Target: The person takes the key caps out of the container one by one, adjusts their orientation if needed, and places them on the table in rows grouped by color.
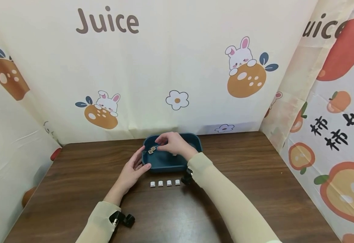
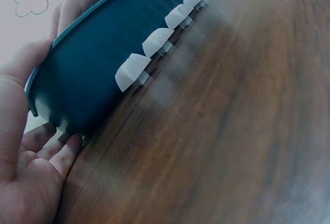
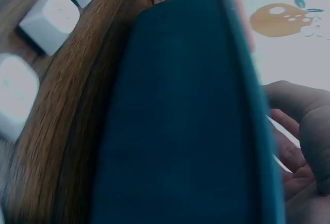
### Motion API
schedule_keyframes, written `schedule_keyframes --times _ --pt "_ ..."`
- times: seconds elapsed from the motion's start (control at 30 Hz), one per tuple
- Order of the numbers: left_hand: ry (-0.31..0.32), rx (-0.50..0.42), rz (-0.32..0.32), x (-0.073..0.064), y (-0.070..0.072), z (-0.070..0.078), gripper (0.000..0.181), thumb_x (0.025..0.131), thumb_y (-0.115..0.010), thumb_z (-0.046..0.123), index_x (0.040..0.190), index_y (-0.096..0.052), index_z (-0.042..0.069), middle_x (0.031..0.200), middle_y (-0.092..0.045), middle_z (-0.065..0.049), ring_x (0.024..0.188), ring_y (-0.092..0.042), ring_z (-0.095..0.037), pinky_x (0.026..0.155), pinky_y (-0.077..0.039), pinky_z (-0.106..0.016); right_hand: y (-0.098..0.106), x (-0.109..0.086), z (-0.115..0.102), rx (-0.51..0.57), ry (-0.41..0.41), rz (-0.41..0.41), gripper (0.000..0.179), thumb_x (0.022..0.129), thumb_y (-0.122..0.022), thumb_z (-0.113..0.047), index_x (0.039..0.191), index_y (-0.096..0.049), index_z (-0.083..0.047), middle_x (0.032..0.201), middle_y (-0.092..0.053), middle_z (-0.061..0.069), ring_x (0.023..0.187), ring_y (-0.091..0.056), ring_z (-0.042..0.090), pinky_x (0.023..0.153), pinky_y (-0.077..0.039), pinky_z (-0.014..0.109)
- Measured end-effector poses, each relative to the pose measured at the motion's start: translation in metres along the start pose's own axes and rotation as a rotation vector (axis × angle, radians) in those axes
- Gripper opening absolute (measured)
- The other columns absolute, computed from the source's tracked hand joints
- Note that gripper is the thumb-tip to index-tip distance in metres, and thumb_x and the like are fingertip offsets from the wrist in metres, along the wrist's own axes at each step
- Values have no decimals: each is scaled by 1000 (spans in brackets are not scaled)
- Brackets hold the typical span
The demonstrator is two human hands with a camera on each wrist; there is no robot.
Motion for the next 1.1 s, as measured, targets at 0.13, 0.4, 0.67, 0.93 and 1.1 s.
schedule_keyframes --times 0.13,0.4,0.67,0.93,1.1 --pt "0 -1 -1 0 -1 0 77 108 -73 26 173 -32 26 177 -32 -17 161 -35 -41 124 -37 -53 -11 11 2 2 -50 -3 31 102 -81 -18 131 -78 -8 126 -78 7 112 -72 21 101 -62 38" --pt "-7 -3 -2 0 -1 0 77 108 -74 27 173 -33 27 176 -33 -20 159 -38 -42 123 -38 -52 -27 22 5 -46 -70 -51 38 102 -81 -21 139 -75 -12 137 -75 6 126 -71 23 107 -59 39" --pt "-9 1 -3 -1 1 -1 77 108 -74 28 173 -33 26 176 -32 -20 160 -37 -42 124 -37 -52 -38 21 10 -103 -45 -126 43 104 -79 -18 146 -71 -13 146 -71 6 135 -65 24 116 -53 43" --pt "-9 2 -6 -1 1 0 76 108 -73 25 173 -33 27 176 -32 -19 161 -36 -41 124 -36 -53 -43 18 12 -76 -21 -163 36 104 -76 -11 140 -75 -13 137 -75 4 123 -69 21 109 -57 40" --pt "-4 2 -4 0 1 -1 75 109 -72 23 173 -33 28 177 -32 -18 160 -37 -41 124 -37 -52 -43 17 16 -70 -23 -168 27 103 -77 -9 130 -80 -13 123 -78 1 108 -71 15 100 -61 34"
Point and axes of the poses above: each hand's wrist, its own x-axis towards the middle knuckle, its own y-axis out of the back of the hand, z = x × y, the point moved 6 cm from there along x, towards the middle knuckle
